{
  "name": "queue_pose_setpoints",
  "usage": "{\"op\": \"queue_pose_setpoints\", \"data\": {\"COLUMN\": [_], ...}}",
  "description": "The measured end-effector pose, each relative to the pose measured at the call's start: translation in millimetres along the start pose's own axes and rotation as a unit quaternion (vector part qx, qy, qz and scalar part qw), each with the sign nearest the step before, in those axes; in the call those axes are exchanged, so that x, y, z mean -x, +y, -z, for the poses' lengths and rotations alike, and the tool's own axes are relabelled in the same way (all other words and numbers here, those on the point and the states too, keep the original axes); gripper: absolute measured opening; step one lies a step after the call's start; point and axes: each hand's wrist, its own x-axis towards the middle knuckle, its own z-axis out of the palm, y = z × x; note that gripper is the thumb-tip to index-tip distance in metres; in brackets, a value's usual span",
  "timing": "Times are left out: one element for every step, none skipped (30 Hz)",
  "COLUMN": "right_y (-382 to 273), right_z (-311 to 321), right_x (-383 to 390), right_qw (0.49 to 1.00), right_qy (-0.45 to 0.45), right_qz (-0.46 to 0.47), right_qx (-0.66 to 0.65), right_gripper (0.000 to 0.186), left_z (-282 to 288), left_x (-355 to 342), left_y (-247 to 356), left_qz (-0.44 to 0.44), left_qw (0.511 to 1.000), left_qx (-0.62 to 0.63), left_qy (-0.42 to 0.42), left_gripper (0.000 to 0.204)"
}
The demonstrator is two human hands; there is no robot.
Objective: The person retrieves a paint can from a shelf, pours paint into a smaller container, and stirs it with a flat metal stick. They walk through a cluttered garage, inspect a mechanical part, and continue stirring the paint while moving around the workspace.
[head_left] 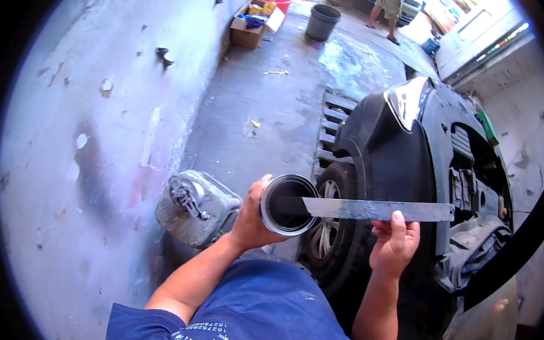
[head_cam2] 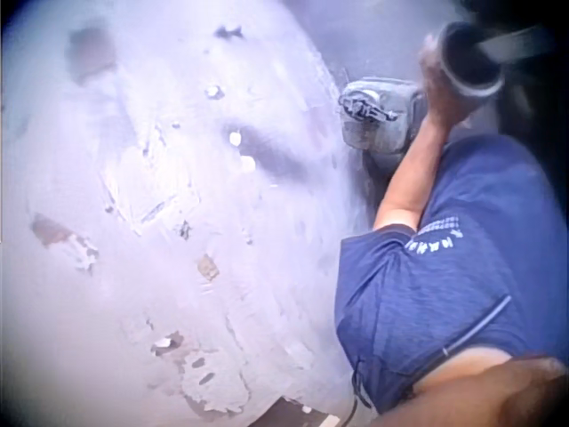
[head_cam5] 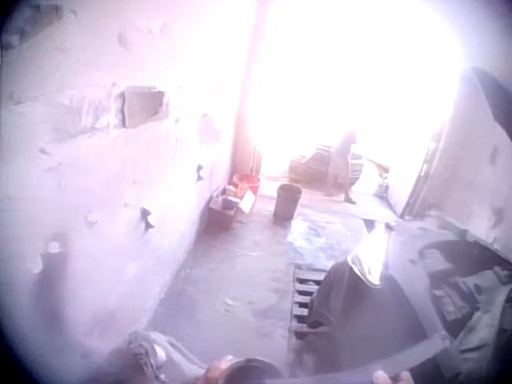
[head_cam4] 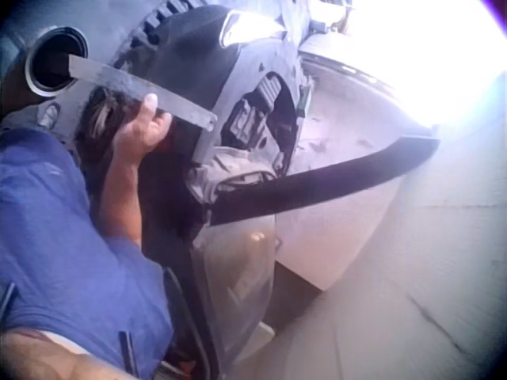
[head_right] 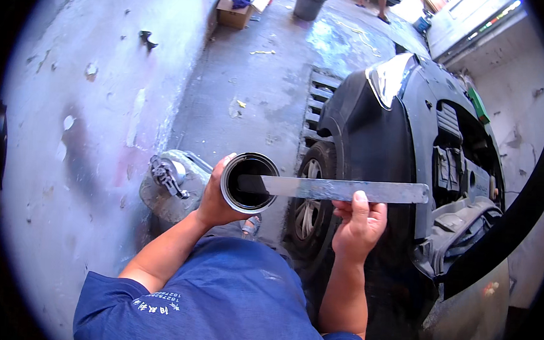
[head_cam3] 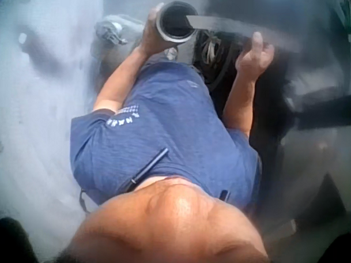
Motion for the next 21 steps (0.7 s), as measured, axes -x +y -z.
{"op": "queue_pose_setpoints", "data": {"right_y": [-2.0, -5.9, -9.2, -12.3, -14.5, -17.0, -18.5, -18.8, -21.6, -24.8, -27.4, -28.9, -32.0, -37.0, -41.1, -44.6, -48.0, -48.8, -48.7, -48.3, -47.3], "right_z": [5.5, 7.9, 8.1, 5.4, 2.5, -1.5, -6.8, -13.8, -21.5, -29.9, -38.7, -45.1, -54.2, -63.6, -73.4, -81.5, -88.6, -92.6, -96.1, -99.4, -102.4], "right_x": [-6.6, -14.0, -21.2, -27.9, -35.4, -43.1, -50.7, -58.2, -65.4, -71.6, -79.2, -87.7, -94.3, -100.1, -106.9, -113.6, -119.9, -124.9, -130.4, -136.3, -140.8], "right_qw": [1.000, 1.000, 0.999, 0.999, 0.998, 0.998, 0.997, 0.996, 0.996, 0.995, 0.995, 0.994, 0.994, 0.993, 0.993, 0.993, 0.994, 0.994, 0.992, 0.991, 0.989], "right_qy": [0.014, 0.024, 0.035, 0.048, 0.058, 0.069, 0.078, 0.086, 0.093, 0.098, 0.103, 0.107, 0.110, 0.113, 0.117, 0.112, 0.108, 0.107, 0.118, 0.129, 0.140], "right_qz": [0.004, 0.002, 0.000, 0.000, -0.001, 0.000, 0.000, 0.011, 0.010, 0.010, 0.009, 0.011, 0.009, 0.007, 0.009, 0.011, 0.013, 0.011, 0.009, 0.007, 0.004], "right_qx": [0.003, 0.003, 0.001, 0.006, 0.009, 0.011, 0.013, 0.014, 0.010, 0.006, 0.003, 0.003, 0.013, 0.023, 0.028, 0.028, 0.029, 0.031, 0.035, 0.040, 0.042], "right_gripper": [0.011, 0.011, 0.011, 0.010, 0.009, 0.009, 0.008, 0.008, 0.007, 0.007, 0.007, 0.006, 0.007, 0.008, 0.009, 0.008, 0.008, 0.007, 0.007, 0.007, 0.007], "left_z": [-5.9, -10.6, -14.7, -17.9, -20.6, -22.1, -22.3, -21.1, -20.8, -19.8, -19.2, -15.4, -12.1, -9.4, -6.4, -4.7, -4.2, -6.3, -8.8, -11.6, -12.5], "left_x": [-6.4, -13.9, -22.3, -30.7, -38.9, -48.6, -57.7, -65.6, -74.9, -84.8, -97.8, -114.8, -128.1, -136.4, -147.7, -158.5, -169.1, -176.3, -183.2, -189.8, -196.1], "left_y": [-3.7, -7.8, -13.6, -19.9, -26.1, -32.6, -40.5, -50.1, -59.2, -68.0, -78.6, -87.2, -94.0, -98.3, -103.9, -109.6, -115.5, -121.0, -125.4, -128.8, -132.1], "left_qz": [0.001, 0.003, 0.003, 0.004, 0.009, 0.012, 0.017, 0.021, 0.024, 0.028, 0.008, -0.011, -0.029, -0.027, -0.030, -0.034, -0.037, -0.037, -0.037, -0.038, -0.039], "left_qw": [1.000, 0.999, 0.998, 0.997, 0.996, 0.994, 0.992, 0.989, 0.987, 0.984, 0.984, 0.985, 0.985, 0.985, 0.984, 0.984, 0.983, 0.982, 0.980, 0.979, 0.978], "left_qx": [0.019, 0.038, 0.057, 0.075, 0.092, 0.110, 0.127, 0.141, 0.156, 0.170, 0.171, 0.168, 0.166, 0.169, 0.171, 0.173, 0.178, 0.185, 0.191, 0.197, 0.199], "left_qy": [0.003, 0.000, -0.003, -0.007, -0.010, -0.013, -0.015, -0.026, -0.035, -0.042, -0.039, -0.037, -0.036, -0.037, -0.038, -0.038, -0.033, -0.031, -0.030, -0.035, -0.041], "left_gripper": [0.115, 0.115, 0.114, 0.114, 0.113, 0.113, 0.112, 0.115, 0.117, 0.120, 0.120, 0.120, 0.119, 0.119, 0.118, 0.118, 0.116, 0.113, 0.111, 0.111, 0.110]}}
